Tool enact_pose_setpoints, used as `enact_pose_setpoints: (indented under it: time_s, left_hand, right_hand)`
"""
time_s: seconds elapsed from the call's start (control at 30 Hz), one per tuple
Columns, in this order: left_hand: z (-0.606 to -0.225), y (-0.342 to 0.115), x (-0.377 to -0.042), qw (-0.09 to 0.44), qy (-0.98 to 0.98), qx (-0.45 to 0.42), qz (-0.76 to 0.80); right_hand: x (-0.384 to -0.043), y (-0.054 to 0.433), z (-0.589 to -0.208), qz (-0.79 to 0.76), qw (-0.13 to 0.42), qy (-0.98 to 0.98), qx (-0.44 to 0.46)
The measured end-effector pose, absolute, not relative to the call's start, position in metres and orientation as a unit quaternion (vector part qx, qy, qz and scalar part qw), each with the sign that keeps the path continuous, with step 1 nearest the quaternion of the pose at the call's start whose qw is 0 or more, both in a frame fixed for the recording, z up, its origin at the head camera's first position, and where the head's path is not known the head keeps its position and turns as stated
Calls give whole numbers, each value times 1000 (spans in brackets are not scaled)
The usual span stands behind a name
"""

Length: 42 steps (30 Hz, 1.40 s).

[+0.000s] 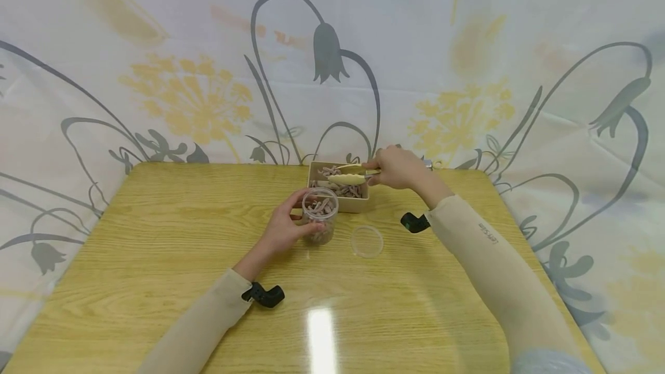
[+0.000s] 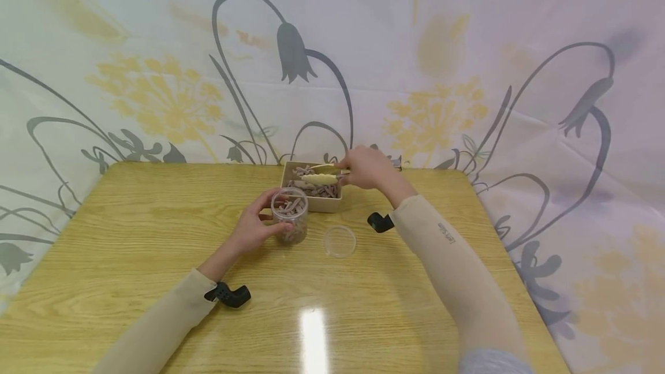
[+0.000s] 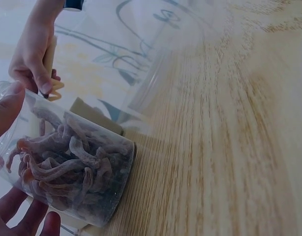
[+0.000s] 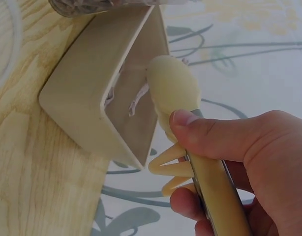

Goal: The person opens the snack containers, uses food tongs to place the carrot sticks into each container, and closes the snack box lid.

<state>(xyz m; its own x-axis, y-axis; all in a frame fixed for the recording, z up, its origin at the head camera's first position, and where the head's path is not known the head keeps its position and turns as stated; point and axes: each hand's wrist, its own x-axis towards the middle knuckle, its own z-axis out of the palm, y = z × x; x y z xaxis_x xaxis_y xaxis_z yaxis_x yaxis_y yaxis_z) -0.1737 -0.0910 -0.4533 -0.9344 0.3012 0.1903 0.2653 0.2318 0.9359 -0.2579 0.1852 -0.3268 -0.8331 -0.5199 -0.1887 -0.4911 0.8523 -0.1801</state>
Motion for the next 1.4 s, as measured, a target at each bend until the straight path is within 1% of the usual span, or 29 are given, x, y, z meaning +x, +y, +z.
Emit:
enact_pose_setpoints:
  time_s: [0.4,0.67,0.97,1.2,1.4]
  left_hand:
    - [-457,-92,-175,5,793,185,580]
    - [-455,-91,-175,10,795,182,578]
    - [-455,-91,-174,13,799,182,572]
    - [-454,-92,-173,13,797,181,576]
    - [-455,-92,-174,14,799,180,573]
  right_hand:
    - [-254,189,-331,-61,112,958,-258]
    - [-249,195,-322,-110,103,953,-261]
    - [-228,195,-294,-135,87,939,-303]
    - [-211,189,-283,-145,79,922,-349]
    - [-206,178,-285,-121,104,918,-363]
